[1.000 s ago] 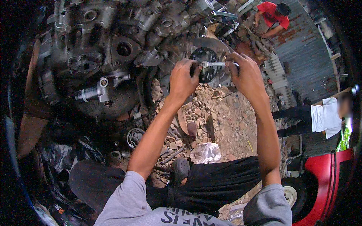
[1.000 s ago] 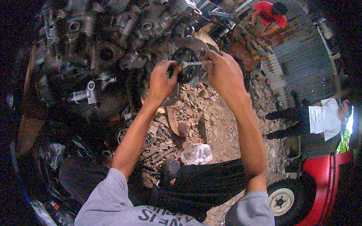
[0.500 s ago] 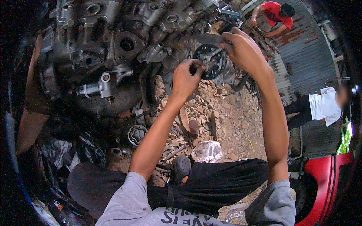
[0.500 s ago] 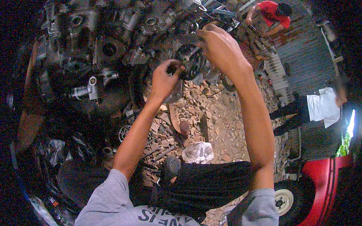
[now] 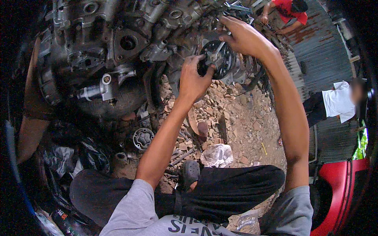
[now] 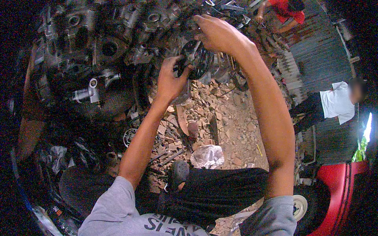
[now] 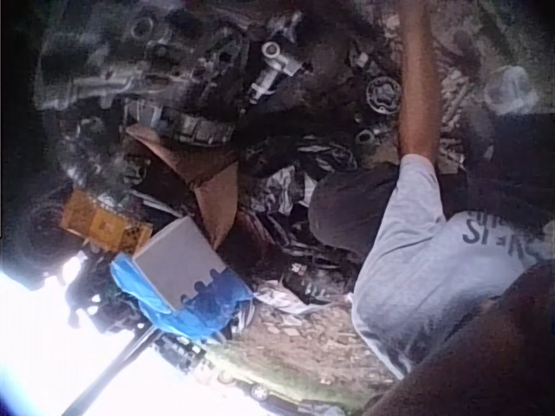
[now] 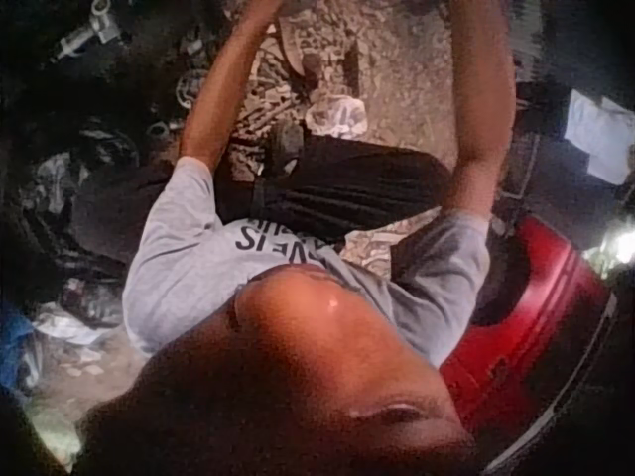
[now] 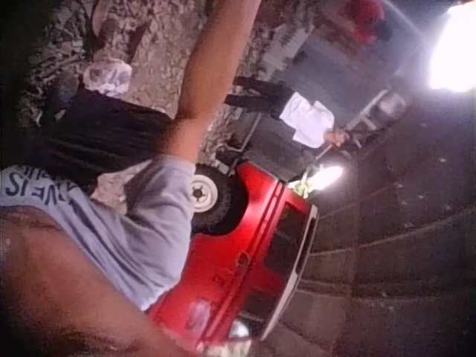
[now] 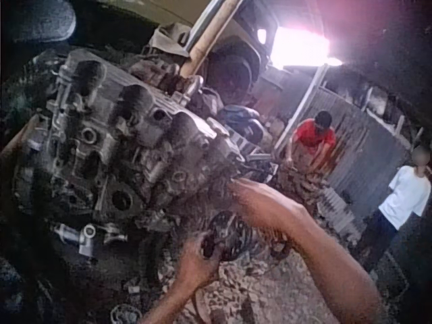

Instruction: The person sits on the ground and assembles a car engine by attaching a water pump and a gasket to the engine block. They use a wrench to tighten bolts and secure the components in place.

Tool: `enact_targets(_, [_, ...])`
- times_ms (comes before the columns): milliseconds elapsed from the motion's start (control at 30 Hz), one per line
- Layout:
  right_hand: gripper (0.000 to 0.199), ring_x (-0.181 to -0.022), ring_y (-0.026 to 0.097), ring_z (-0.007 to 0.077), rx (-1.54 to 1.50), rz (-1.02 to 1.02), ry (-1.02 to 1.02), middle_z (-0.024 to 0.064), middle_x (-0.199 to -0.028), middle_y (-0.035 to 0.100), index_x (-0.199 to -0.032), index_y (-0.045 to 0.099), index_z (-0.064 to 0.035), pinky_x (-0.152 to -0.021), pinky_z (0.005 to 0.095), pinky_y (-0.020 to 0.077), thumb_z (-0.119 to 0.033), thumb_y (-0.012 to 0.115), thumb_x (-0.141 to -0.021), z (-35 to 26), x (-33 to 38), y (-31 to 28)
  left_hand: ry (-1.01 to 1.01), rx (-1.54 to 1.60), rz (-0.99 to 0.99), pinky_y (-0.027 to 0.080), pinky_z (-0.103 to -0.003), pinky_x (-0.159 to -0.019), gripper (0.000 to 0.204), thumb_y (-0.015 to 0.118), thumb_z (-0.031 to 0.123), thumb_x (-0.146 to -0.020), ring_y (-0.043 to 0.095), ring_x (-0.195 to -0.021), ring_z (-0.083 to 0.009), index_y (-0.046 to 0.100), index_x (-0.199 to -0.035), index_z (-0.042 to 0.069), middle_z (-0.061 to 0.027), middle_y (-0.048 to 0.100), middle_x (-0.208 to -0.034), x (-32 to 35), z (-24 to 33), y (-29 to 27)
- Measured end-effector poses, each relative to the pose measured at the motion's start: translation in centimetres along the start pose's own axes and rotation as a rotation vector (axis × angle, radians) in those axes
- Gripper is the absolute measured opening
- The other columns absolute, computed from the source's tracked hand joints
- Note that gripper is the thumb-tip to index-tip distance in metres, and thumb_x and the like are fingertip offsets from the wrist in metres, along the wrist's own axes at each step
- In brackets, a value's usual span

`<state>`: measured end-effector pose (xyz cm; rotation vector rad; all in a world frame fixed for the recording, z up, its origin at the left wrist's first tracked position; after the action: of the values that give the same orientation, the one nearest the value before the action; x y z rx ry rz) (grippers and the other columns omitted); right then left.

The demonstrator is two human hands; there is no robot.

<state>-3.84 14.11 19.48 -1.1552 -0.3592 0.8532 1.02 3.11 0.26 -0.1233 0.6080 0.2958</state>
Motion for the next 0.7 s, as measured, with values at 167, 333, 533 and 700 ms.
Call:
enact_targets(167, [0.049,-0.106,0.063,0.0400,0.065,0.037,-0.031,0.0227,-0.114,0.064,-0.127,0.051,0.0015,-0.089,0.0476,0.0531,-0.019,0.067,-0.085,-0.7,-0.3,-0.6,0.003,-0.018,-0.027,0.050,-0.039,-0.087,0.045,0.081,0.030,-0.078,0.062,-0.096,-0.0332,0.063,-0.105,-0.001,-0.0180,0.063,-0.103,0.3,0.7,-0.4])
enact_targets(333, [0.037,-0.085,0.066,0.0423,0.168,-0.080,0.336,0.0211,-0.092,0.068,-0.118,0.054,-0.0026,-0.074,0.0514,0.0532,-0.022,0.064,-0.089,-5.5,3.5,-3.3,-0.072,0.005,-0.058,0.050,-0.038,-0.085,0.043,0.082,0.032,-0.078,0.063,-0.094,-0.0320,0.064,-0.101,0.000,-0.0172,0.063,-0.100,0.2,1.3,-1.1])
enact_targets(533, [0.028,-0.072,0.071,0.0372,0.159,-0.167,0.617,0.0196,-0.077,0.069,-0.114,0.052,-0.0016,-0.059,0.0501,0.0567,-0.014,0.058,-0.090,-10.7,7.5,-1.4,-0.084,0.034,-0.104,0.050,-0.040,-0.086,0.043,0.080,0.032,-0.077,0.062,-0.096,-0.0342,0.064,-0.101,0.001,-0.0183,0.061,-0.103,0.0,1.0,-0.8])
enact_targets(700, [0.030,-0.070,0.071,0.0384,-0.028,-0.123,0.721,0.0213,-0.074,0.069,-0.117,0.045,0.0003,-0.057,0.0506,0.0564,-0.010,0.055,-0.090,-14.4,8.3,3.9,-0.166,0.194,-0.137,0.050,-0.038,-0.087,0.034,0.071,0.025,-0.083,0.065,-0.101,-0.0320,0.067,-0.106,0.001,-0.0177,0.066,-0.108,-0.3,0.0,-1.0])
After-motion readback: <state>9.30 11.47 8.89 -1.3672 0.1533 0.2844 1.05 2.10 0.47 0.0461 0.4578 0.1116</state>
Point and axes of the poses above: each hand's wrist, its own x-axis away from the middle knuckle, its own y-axis out of the palm, z = x × y, the point moved 2 cm from there along -x, towards the middle knuckle
